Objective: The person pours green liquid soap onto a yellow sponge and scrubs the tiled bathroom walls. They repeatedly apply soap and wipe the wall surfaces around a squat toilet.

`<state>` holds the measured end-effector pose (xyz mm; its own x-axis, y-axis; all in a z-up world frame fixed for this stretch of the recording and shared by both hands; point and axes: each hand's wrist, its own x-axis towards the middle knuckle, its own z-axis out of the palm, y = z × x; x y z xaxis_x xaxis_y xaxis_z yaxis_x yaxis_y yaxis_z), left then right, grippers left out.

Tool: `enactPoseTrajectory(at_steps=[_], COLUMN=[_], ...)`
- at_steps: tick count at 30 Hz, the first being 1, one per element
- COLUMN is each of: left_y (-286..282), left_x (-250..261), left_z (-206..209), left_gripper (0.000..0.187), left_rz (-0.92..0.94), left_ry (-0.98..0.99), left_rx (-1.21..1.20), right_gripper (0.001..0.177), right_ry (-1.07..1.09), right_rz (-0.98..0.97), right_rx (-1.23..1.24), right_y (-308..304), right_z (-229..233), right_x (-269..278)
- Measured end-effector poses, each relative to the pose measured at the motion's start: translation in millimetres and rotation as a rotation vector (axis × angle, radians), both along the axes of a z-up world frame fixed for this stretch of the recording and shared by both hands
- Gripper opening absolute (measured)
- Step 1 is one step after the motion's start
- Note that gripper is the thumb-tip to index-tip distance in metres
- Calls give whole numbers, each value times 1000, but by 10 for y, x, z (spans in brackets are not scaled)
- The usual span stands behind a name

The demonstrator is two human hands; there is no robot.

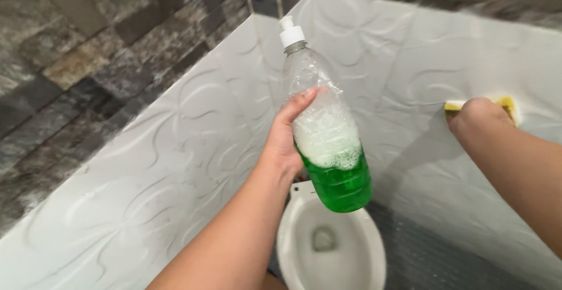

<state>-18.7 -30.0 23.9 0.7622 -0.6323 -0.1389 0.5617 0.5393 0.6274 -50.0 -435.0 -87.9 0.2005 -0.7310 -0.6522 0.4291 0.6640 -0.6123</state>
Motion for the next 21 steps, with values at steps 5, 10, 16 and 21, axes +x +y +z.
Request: enactPoseTrajectory(at_steps=[5,10,16,21], left_y=[-300,-519,-748,-983], left_x=[-240,-434,-641,-763], left_z=[250,472,710,903], left_gripper=[53,50,48,46], left_rz=[-41,-98,-168,-285], left_ry=[-29,-39,-66,-78], left_rx=[-36,-63,-94,-127], right_gripper=[51,50,65,62], right_ry=[164,383,398,-55], right_rz=[-171,-149,-199,51], right_rx=[-98,-309,-504,-562], right_y=[-279,-553,-817,-865], right_z=[390,789,1296,1909], right_x=[-435,-739,-1217,-1688])
